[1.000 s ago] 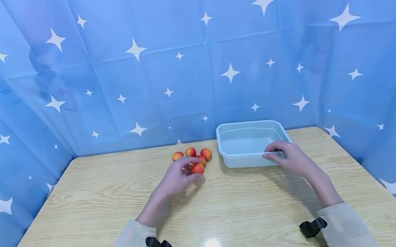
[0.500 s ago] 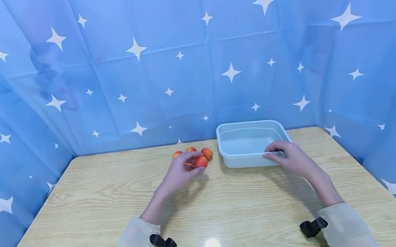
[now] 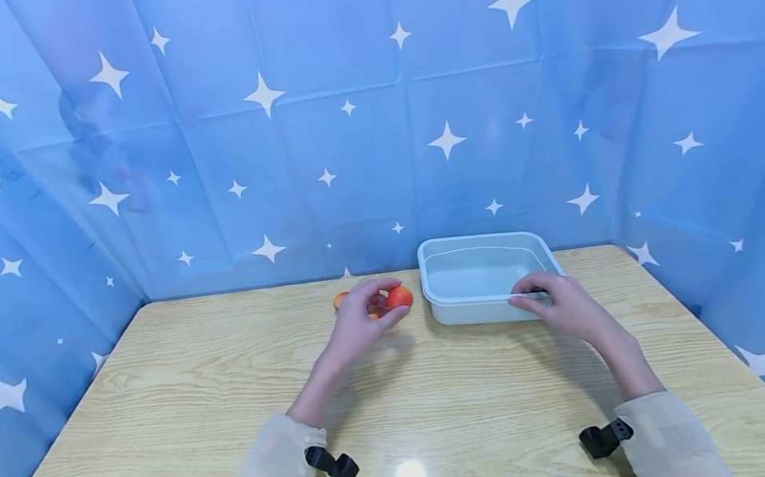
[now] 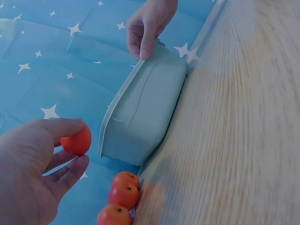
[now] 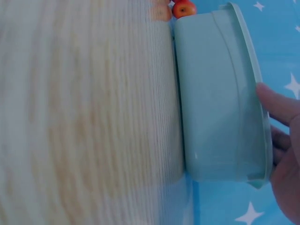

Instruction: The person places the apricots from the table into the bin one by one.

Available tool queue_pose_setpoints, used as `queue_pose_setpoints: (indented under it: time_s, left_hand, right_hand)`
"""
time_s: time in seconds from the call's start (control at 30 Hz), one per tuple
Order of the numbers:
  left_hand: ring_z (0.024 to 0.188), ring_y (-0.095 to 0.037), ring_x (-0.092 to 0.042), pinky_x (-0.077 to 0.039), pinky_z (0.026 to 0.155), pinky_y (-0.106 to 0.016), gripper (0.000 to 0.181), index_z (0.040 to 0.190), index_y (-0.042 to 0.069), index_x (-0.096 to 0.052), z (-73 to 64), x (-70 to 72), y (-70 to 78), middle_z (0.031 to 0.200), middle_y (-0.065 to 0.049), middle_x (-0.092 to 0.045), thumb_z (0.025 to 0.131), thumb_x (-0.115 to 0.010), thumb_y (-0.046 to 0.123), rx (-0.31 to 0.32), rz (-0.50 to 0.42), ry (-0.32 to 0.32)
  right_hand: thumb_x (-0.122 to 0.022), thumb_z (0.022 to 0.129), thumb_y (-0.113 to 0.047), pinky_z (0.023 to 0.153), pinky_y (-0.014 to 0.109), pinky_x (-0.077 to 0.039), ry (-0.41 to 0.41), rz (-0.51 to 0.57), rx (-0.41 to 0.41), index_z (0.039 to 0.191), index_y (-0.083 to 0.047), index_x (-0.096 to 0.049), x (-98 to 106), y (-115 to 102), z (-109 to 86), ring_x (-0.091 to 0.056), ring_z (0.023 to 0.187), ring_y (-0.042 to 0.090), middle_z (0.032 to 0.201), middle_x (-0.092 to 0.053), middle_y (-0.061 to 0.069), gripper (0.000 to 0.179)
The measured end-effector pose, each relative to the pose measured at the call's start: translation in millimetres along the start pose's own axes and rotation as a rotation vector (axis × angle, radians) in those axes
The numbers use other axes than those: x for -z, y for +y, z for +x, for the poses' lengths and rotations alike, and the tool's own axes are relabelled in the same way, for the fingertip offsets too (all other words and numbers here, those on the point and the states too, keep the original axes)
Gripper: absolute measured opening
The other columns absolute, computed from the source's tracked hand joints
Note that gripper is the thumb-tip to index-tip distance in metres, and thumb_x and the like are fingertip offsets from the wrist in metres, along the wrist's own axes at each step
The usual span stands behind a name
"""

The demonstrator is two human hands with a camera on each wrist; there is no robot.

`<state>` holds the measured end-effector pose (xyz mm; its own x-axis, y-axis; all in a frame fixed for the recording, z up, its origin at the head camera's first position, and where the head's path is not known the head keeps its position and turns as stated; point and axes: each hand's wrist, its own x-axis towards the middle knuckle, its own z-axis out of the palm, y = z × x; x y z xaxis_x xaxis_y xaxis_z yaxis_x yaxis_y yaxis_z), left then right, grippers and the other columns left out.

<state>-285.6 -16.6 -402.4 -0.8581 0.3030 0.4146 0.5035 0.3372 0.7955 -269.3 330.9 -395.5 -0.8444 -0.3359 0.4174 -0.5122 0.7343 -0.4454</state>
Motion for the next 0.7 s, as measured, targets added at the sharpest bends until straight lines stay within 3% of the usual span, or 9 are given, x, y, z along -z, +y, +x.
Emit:
queue_pose_setpoints:
  time_s: [0.37,0.7]
  left_hand:
    - [0.089,-0.019,-0.064,-0.055,0.080,-0.025,0.044,0.128,0.002,-0.066,7.0,-12.0,2.7,0.116,-0.009,-0.066,0.087,-0.080,0.010,-0.071,-0.052,0.026]
    - [0.082,-0.013,-0.063,-0.056,0.076,-0.024,0.040,0.123,0.003,-0.069,11.5,-27.4,8.4,0.114,-0.008,-0.066,0.086,-0.082,0.011,-0.052,-0.052,0.071]
  right_hand:
    - [-0.072,0.095,-0.017,0.075,0.021,-0.049,-0.009,0.005,0.005,0.100,-0.014,-0.074,0.2,-1.6,-0.2,-0.060,0.086,0.005,0.093,-0.069,-0.006,0.007]
    - [-0.072,0.095,-0.017,0.075,0.022,-0.050,-0.019,0.004,0.013,0.101,-0.015,-0.074,-1.6,1.3,0.0,-0.061,0.086,0.006,0.092,-0.069,-0.007,0.007]
